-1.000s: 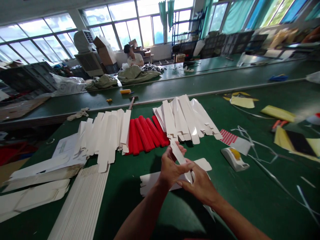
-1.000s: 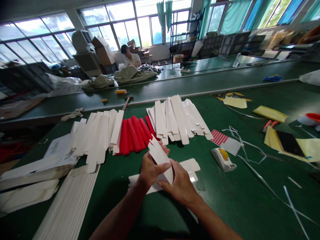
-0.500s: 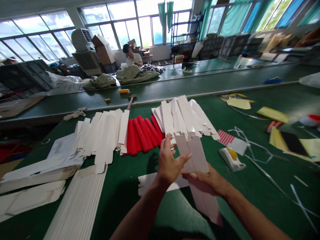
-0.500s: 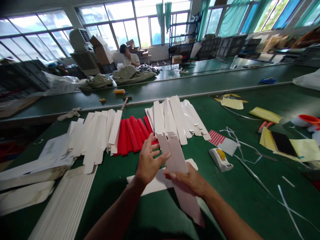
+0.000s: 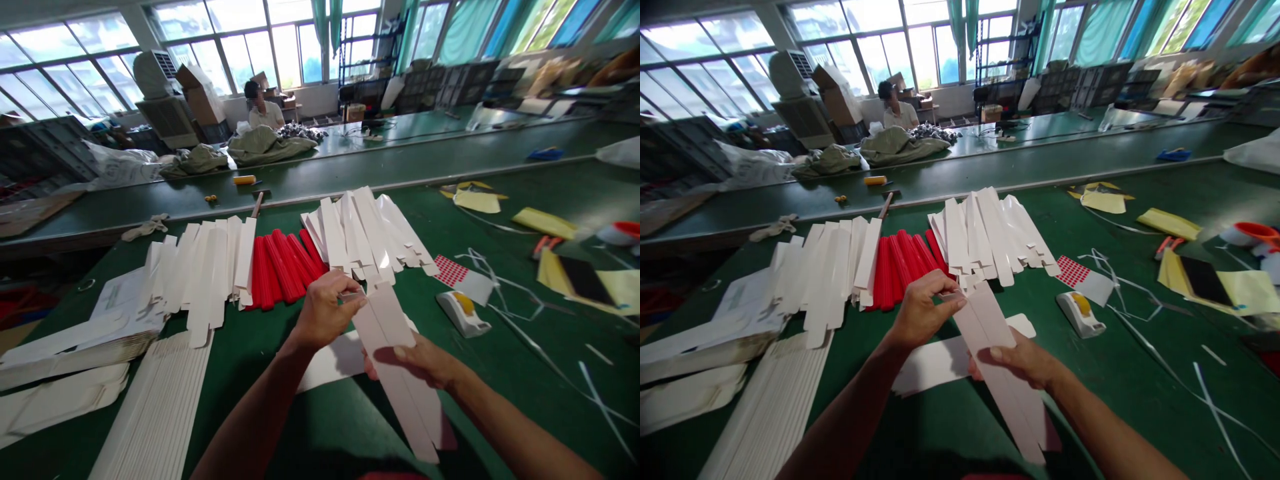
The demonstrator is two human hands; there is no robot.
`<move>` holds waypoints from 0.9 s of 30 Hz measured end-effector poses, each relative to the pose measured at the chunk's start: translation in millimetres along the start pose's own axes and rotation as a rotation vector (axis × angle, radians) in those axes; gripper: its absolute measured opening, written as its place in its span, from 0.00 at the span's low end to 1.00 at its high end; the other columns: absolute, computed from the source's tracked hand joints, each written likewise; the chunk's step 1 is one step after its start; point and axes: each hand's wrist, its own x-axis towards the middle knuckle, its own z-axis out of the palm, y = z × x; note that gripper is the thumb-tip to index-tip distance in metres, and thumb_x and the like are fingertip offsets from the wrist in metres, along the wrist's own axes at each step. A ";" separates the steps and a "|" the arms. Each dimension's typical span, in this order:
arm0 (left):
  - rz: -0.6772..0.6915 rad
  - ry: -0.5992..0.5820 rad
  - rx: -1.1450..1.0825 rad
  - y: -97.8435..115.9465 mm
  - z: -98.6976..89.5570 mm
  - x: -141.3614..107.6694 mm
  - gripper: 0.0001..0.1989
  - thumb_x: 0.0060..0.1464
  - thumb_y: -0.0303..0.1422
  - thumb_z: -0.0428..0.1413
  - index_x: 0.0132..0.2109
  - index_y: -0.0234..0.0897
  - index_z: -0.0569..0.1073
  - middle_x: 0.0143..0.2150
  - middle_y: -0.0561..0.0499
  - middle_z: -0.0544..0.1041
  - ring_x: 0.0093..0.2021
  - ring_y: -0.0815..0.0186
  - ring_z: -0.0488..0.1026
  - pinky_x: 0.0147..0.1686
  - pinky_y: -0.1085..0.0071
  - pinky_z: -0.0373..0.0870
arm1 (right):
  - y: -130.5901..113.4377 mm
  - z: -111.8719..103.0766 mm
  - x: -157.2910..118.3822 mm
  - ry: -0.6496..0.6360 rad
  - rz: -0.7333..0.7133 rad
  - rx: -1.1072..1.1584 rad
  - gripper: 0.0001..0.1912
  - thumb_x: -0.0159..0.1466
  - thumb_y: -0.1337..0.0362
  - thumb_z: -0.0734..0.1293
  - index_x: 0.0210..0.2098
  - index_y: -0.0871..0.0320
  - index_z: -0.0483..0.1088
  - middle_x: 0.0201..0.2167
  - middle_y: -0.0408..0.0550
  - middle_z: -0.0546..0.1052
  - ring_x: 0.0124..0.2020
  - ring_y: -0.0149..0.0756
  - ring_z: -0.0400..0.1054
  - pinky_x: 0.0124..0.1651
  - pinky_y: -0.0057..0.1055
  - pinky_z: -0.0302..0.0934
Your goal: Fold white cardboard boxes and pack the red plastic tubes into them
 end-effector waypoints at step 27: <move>-0.329 -0.517 -0.217 -10.1 -34.6 -2.5 0.14 0.46 0.45 0.65 0.31 0.38 0.82 0.47 0.47 0.69 0.49 0.60 0.66 0.51 0.65 0.65 | 2.3 -3.1 8.7 -0.079 0.033 -0.423 0.23 0.55 0.49 0.72 0.38 0.62 0.70 0.30 0.43 0.69 0.31 0.31 0.59 0.34 0.28 0.53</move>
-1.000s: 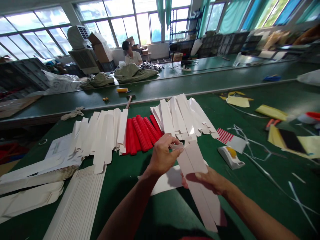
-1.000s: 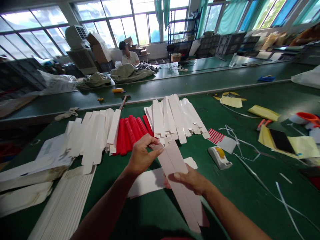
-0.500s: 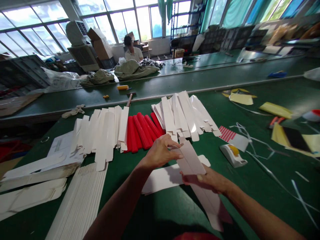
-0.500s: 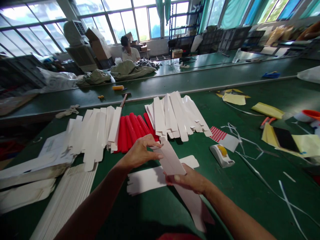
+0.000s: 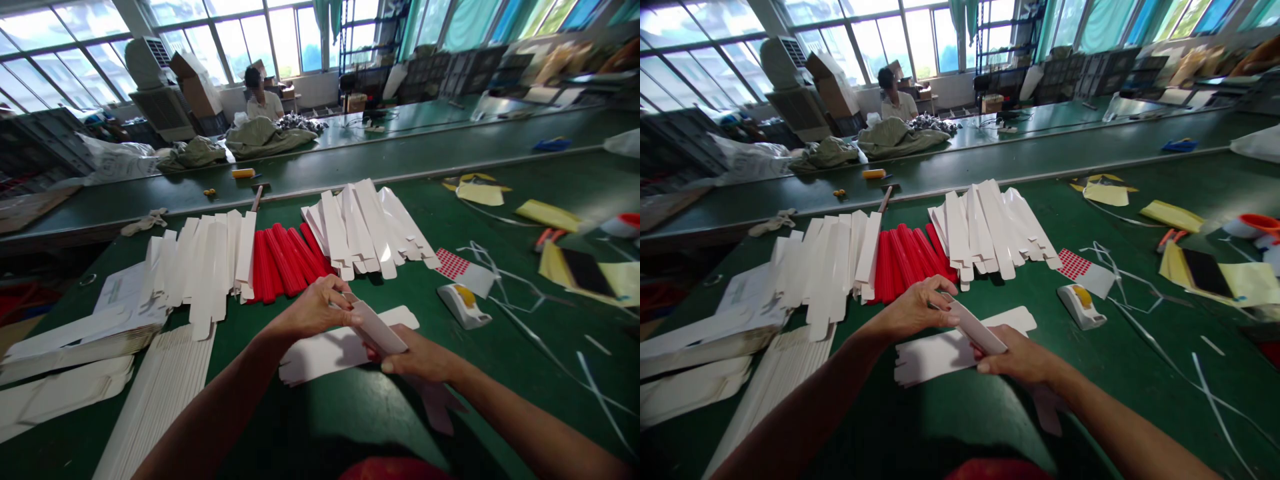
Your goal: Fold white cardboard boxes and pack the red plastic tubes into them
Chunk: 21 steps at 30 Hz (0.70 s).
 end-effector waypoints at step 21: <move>0.184 -0.330 -0.905 -57.1 42.9 17.8 0.54 0.21 0.48 0.74 0.59 0.34 0.69 0.62 0.32 0.66 0.64 0.40 0.60 0.63 0.50 0.53 | 22.3 2.2 12.3 -0.284 0.121 0.517 0.43 0.30 0.33 0.74 0.33 0.62 0.73 0.24 0.52 0.79 0.22 0.42 0.73 0.27 0.39 0.69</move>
